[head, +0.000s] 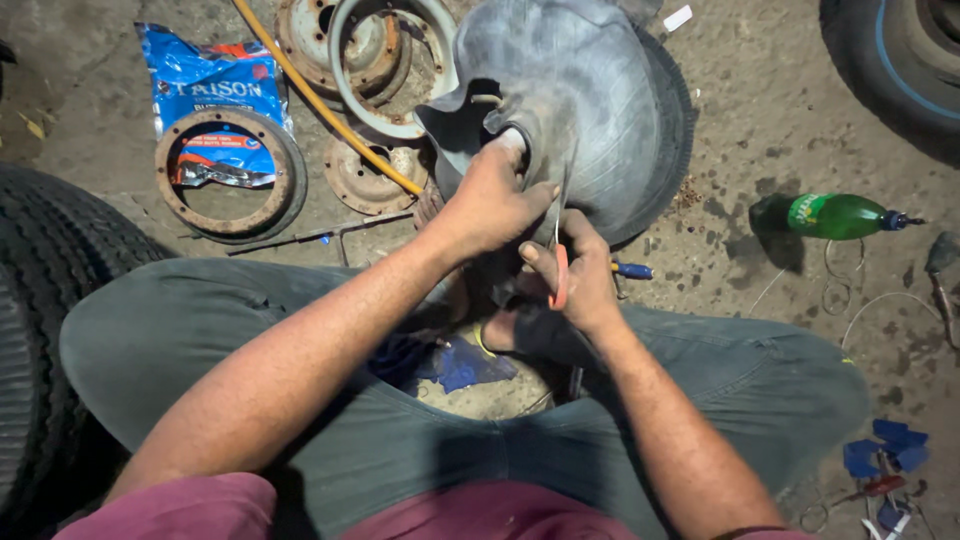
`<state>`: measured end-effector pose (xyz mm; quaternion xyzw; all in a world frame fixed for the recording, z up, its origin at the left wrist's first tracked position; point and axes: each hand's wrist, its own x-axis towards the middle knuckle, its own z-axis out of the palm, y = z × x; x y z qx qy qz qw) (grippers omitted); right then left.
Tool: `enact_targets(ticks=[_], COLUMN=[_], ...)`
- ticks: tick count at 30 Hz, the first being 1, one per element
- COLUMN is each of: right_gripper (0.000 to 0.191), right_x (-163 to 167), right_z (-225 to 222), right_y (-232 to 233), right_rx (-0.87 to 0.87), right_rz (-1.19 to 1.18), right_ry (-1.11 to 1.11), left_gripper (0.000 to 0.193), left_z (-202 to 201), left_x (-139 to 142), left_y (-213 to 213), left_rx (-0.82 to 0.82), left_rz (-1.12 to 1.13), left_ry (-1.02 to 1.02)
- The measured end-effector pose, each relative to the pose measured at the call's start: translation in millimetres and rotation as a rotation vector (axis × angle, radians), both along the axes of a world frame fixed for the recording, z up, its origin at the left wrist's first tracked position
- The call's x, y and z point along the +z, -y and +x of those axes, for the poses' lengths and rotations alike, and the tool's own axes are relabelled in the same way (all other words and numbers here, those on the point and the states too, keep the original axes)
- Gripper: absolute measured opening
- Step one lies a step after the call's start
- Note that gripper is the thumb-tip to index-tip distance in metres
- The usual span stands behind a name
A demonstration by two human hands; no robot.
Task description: The person sits on the ground and cuts a rubber inner tube with scissors, trimming a section around the valve area. They then place the cut tube into a tire and press the tube into place inside the tire by hand.
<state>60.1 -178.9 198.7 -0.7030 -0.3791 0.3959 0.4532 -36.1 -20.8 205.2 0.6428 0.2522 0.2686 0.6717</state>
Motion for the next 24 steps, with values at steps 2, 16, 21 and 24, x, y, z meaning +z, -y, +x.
enact_targets(ticks=[2, 16, 21, 24], right_gripper=[0.027, 0.032, 0.03, 0.027], right_x=[-0.7, -6.3, -7.0, -6.1], right_z=[0.6, 7.8, 9.5, 5.8], right_y=[1.0, 1.0, -0.2, 1.6], right_rx=[-0.019, 0.031, 0.047, 0.003], right_rz=[0.014, 0.059, 0.151, 0.081], right_ry=[-0.013, 0.079, 0.169, 0.134], left_gripper=[0.038, 0.042, 0.037, 0.042], left_z=[0.7, -1.4, -0.3, -1.8], left_x=[-2.9, 2.4, -2.0, -7.9], left_y=[-0.8, 6.0, 11.3, 10.5], left_rx=[-0.02, -0.014, -0.017, -0.02], left_rz=[-0.05, -0.039, 0.012, -0.009], left_ry=[0.002, -0.129, -0.122, -0.124])
